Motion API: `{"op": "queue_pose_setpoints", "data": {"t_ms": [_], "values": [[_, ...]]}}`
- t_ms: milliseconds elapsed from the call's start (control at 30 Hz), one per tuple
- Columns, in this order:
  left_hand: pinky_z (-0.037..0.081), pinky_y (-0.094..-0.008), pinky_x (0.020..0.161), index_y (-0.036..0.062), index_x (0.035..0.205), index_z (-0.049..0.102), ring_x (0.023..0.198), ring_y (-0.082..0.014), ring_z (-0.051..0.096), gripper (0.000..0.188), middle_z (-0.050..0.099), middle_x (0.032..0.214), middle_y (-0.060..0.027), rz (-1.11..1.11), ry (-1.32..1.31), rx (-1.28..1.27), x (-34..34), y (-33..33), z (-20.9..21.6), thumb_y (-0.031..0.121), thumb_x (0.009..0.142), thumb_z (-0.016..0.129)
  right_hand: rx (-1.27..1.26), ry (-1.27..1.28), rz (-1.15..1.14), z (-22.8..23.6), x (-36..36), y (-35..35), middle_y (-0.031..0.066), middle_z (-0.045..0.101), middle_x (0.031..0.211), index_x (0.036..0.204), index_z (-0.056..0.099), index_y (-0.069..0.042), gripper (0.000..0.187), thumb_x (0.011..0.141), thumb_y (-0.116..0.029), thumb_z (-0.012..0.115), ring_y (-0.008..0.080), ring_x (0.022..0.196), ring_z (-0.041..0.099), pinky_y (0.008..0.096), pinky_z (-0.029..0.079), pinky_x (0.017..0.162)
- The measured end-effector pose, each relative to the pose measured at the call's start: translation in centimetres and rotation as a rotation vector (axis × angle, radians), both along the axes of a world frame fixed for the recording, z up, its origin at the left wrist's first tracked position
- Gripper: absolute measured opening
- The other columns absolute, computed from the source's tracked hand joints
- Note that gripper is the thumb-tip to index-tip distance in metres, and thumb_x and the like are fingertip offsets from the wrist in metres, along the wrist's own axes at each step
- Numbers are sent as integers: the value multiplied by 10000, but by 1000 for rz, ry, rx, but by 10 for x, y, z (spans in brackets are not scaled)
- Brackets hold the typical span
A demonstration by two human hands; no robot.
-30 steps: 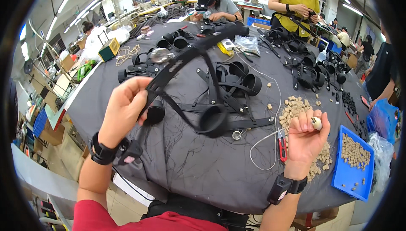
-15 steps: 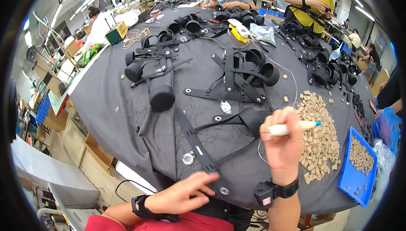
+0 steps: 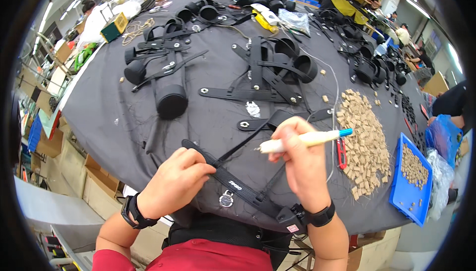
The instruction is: The person uses a pen-like tool to mark or apply adhesive to various points on black leather harnesses laid out on a table. They handle multiple harnesses one at a time, repositioning them to access different sections while other workers are visible in the background.
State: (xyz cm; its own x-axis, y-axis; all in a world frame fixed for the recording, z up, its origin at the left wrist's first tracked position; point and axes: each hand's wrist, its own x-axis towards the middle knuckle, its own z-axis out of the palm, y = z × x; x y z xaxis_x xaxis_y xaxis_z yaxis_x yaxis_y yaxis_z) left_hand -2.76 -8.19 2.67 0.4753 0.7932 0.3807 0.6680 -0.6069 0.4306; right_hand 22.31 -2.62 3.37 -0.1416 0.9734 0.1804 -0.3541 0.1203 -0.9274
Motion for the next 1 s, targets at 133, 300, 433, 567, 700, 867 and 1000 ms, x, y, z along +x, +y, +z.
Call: {"op": "queue_pose_setpoints", "data": {"t_ms": [133,300,433,567,700,867,1000], "values": [[514,-348,751,31,1009,645,850,-257,578,277,560,968,-77,-224,120,-9,26,14,-1,23,741,711,-47,92,-18,15,25,-7,88,632,736,893,562,-14,250,989,-243,592,123,591,597,249,480,529],[519,-386,782,10,1067,619,903,-296,620,281,577,1009,-101,-424,46,-186,55,28,-15,122,830,720,-103,-117,-95,5,38,-50,88,630,753,908,565,-5,219,981,-209,597,119,593,612,243,491,506],[513,-405,747,13,1008,621,861,-318,631,234,595,950,-122,-445,63,-277,64,35,-20,127,827,718,-202,11,-43,-7,44,-81,108,634,807,914,563,-1,206,983,-193,581,170,699,649,305,560,662],[512,-410,717,18,968,624,816,-329,637,198,604,906,-133,-443,5,-344,67,41,-20,126,828,713,-346,197,226,-23,46,-99,105,622,831,941,565,-4,219,977,-219,588,227,864,668,469,461,1007],[515,-396,715,16,971,625,808,-317,644,211,610,908,-127,-426,-45,-371,66,42,-28,135,826,721,-174,100,-67,-28,52,-92,99,615,821,913,548,-29,220,983,-237,560,265,929,673,524,347,1115],[514,-387,714,18,970,625,815,-300,651,238,621,925,-114,-415,-39,-384,67,42,-22,173,829,736,63,122,-393,-18,67,-87,79,561,778,867,487,-47,247,982,-261,536,281,888,644,587,305,1120],[509,-400,725,25,925,637,823,-306,652,231,638,881,-108,-371,90,-433,77,43,-14,225,846,724,91,140,-417,-10,70,-95,66,523,750,856,474,-62,271,986,-291,539,265,812,608,592,323,1101]]}}
